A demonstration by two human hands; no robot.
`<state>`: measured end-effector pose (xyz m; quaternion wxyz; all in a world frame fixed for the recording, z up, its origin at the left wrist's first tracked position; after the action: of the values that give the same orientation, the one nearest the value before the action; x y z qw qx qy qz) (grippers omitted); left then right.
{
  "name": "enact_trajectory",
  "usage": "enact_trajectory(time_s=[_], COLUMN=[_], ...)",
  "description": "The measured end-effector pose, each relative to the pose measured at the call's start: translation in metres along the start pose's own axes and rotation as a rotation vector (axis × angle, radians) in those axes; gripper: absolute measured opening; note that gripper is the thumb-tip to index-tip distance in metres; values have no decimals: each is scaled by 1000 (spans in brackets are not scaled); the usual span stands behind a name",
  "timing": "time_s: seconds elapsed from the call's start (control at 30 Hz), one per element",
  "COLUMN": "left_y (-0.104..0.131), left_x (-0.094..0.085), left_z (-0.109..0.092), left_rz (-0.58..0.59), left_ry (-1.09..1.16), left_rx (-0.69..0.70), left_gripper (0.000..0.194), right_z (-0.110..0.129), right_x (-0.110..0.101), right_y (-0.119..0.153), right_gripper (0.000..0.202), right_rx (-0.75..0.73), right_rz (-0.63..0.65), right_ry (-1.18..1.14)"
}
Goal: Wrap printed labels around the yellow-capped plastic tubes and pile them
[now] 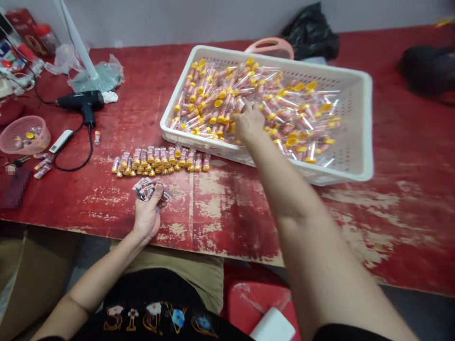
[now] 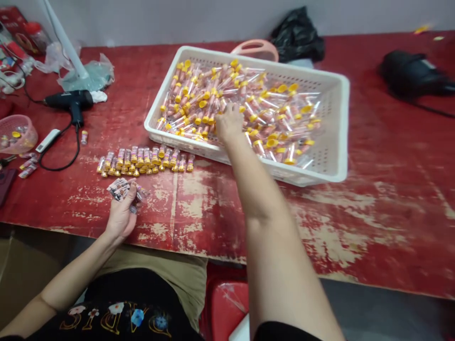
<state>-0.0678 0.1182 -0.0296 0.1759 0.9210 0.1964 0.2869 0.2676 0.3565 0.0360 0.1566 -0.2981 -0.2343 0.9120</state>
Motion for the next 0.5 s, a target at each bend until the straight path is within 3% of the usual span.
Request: enact_trajectory(time_s=[0.07, 0.17, 0.23, 0.37, 0.5], left_y=[3, 4, 2, 4, 13], left_x=[-3, -5, -4, 0, 9], left_z=[1, 0, 1, 8, 20], left_rz=[-24, -30, -22, 3, 54], left_ry=[6, 25, 33, 28, 12], left_rx=[-23, -33, -32, -39, -86], left_gripper=[53, 56, 54, 52, 53], right_z=[-4, 19, 49, 130, 165], right_x=[6, 3, -9, -26, -36], right_y=[-15, 11, 56, 167, 234], right_gripper=[38, 30, 15, 31, 37], right_rx=[-19, -16, 32, 81, 113], right_rz=[55, 85, 80, 76, -114], right_ry=[-34, -112, -271, -677, -669])
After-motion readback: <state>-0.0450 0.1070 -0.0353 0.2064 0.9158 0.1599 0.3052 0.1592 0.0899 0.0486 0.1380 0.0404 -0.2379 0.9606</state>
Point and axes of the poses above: each hand's wrist, its own y-axis away from the middle knuckle, its own x-axis out of the palm, z = x × y, the point moved 10 cm from there along -y, towards the middle knuckle, and after that the axes turned 2 degrees about -x, right-handed, at the moved point
